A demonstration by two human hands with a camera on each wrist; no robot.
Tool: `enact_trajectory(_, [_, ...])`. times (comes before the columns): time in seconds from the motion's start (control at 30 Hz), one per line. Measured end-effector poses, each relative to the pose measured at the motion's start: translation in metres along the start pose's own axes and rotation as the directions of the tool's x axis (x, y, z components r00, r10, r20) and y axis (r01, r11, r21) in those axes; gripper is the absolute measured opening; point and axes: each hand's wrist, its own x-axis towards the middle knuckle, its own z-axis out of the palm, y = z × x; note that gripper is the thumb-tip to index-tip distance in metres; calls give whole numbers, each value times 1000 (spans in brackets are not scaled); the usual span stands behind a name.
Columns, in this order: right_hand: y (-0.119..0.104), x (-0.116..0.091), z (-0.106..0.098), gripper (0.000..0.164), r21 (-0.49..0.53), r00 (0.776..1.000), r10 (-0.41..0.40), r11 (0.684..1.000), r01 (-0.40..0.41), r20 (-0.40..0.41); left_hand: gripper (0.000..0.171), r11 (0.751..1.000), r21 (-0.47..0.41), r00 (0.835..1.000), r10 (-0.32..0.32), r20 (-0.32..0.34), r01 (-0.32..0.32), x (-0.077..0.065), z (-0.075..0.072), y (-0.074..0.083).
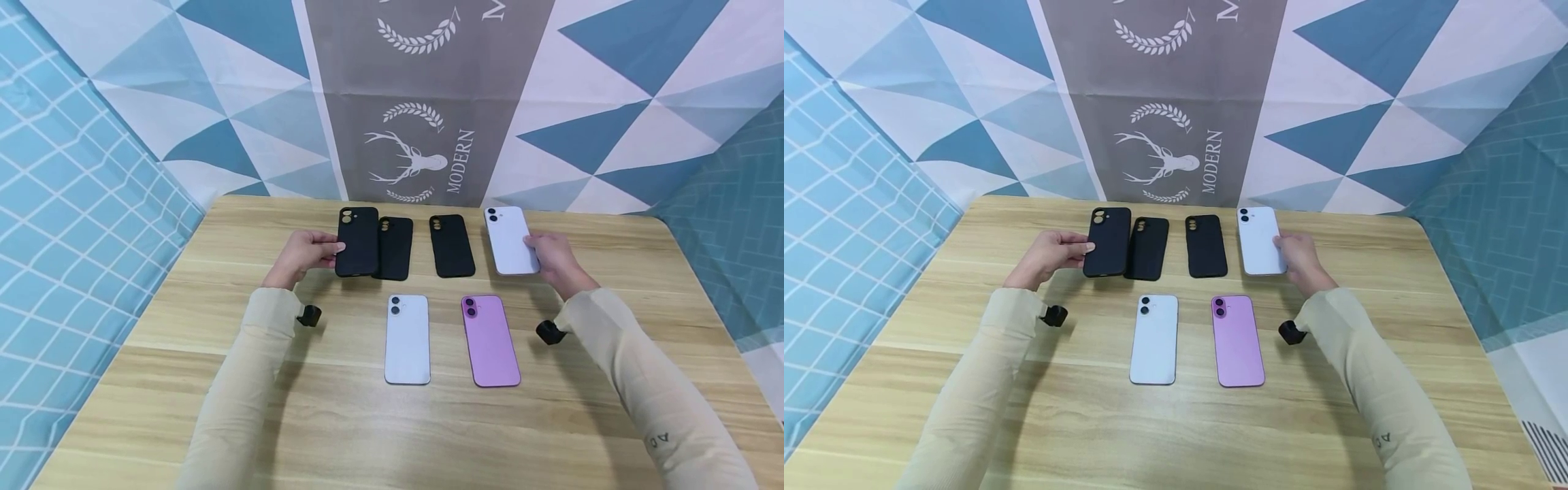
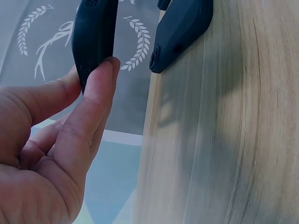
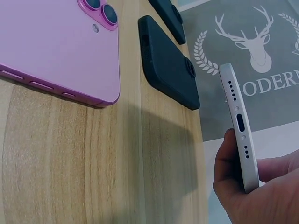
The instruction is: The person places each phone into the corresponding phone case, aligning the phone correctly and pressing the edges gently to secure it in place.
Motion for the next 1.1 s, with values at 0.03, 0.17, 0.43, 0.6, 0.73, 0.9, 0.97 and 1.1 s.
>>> enact_trajectory(0.03, [0, 0, 0, 47, 0, 1000, -1, 1000, 1, 0, 41, 1000, 0, 1000, 2, 1, -2, 0, 0, 0])
enact_trajectory(0.17, [0, 1, 2, 47, 1, 1000, 1, 1000, -1, -3, 42, 1000, -13, 1000, 3, 3, -3, 1, 2, 1])
enact_trajectory(0.43, [-1, 2, 6, 46, 24, 1000, 0, 1000, 0, 7, 41, 1000, -9, 1000, -8, 10, 8, 1, 6, 1])
enact_trajectory(0.6, [-2, 1, 10, 45, 23, 1000, 3, 1000, -3, -9, 41, 1000, -10, 1000, -12, 14, 12, 2, 8, 2])
enact_trajectory(0.73, [-2, 2, 13, 44, 20, 1000, -6, 1000, 6, -18, 39, 1000, -4, 1000, -7, 15, 7, 1, 10, 3])
enact_trajectory(0.9, [-1, 4, 16, 43, 19, 1000, -6, 1000, 6, -16, 39, 1000, -2, 1000, -8, 19, 8, 1, 12, 5])
enact_trajectory(0.97, [-1, 4, 17, 44, 22, 1000, -7, 1000, 7, -14, 39, 1000, -4, 1000, -9, 20, 9, 0, 13, 5])
enact_trajectory(1.1, [-1, 4, 18, 45, 30, 1000, -12, 999, 11, 4, 38, 1000, -3, 1000, -1, 22, 1, 1, 15, 6])
